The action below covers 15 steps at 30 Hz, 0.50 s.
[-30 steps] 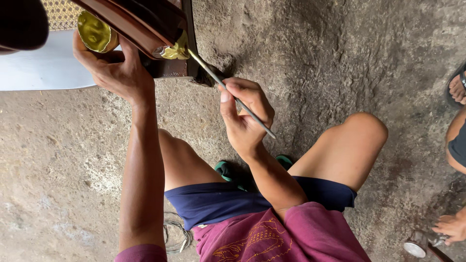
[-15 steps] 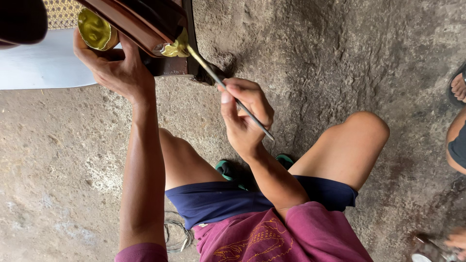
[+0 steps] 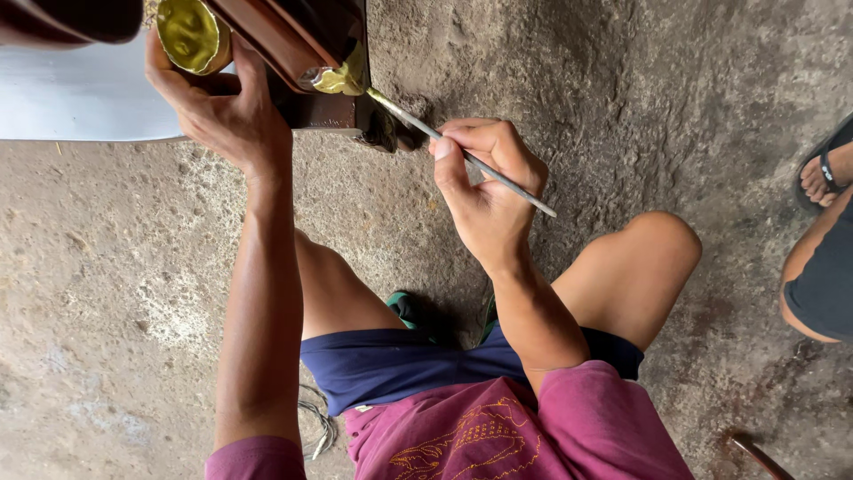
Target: The person paints the carved legs of a wooden chair with gold paint using a small brush. They hold a small container of gold paint in one hand and apply it carefully to the details of the chair legs.
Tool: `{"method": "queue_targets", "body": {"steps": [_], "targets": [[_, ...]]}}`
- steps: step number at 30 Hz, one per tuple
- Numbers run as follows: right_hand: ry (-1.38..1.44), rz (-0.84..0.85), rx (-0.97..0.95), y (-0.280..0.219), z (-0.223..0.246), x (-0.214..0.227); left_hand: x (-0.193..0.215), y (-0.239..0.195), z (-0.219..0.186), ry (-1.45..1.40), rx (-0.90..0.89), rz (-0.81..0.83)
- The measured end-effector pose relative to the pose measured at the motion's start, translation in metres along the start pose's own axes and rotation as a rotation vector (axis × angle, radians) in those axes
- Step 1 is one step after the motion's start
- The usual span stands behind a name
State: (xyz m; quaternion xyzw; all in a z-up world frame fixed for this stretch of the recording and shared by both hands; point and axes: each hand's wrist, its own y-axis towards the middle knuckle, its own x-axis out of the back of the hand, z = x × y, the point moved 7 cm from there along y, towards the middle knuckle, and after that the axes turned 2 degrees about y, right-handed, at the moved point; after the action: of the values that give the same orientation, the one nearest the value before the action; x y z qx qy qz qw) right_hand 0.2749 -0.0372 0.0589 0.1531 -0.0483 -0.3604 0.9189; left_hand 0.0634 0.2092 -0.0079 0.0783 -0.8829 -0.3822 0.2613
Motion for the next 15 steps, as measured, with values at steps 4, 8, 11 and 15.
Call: {"method": "queue_targets", "body": {"steps": [4, 8, 11, 15], "targets": [[-0.029, 0.022, 0.03, 0.008, 0.011, -0.005, -0.001, -0.002, 0.001, -0.001, 0.03, 0.002], [0.002, 0.01, 0.027, 0.012, 0.013, -0.009, -0.001, -0.003, 0.003, -0.038, 0.054, 0.009], [-0.034, 0.012, 0.03, 0.011, 0.013, -0.008, -0.001, -0.005, 0.005, -0.039, 0.067, 0.014], [0.038, -0.016, 0.071, 0.01, 0.017, -0.004, -0.002, -0.004, 0.007, -0.062, 0.063, -0.003]]}}
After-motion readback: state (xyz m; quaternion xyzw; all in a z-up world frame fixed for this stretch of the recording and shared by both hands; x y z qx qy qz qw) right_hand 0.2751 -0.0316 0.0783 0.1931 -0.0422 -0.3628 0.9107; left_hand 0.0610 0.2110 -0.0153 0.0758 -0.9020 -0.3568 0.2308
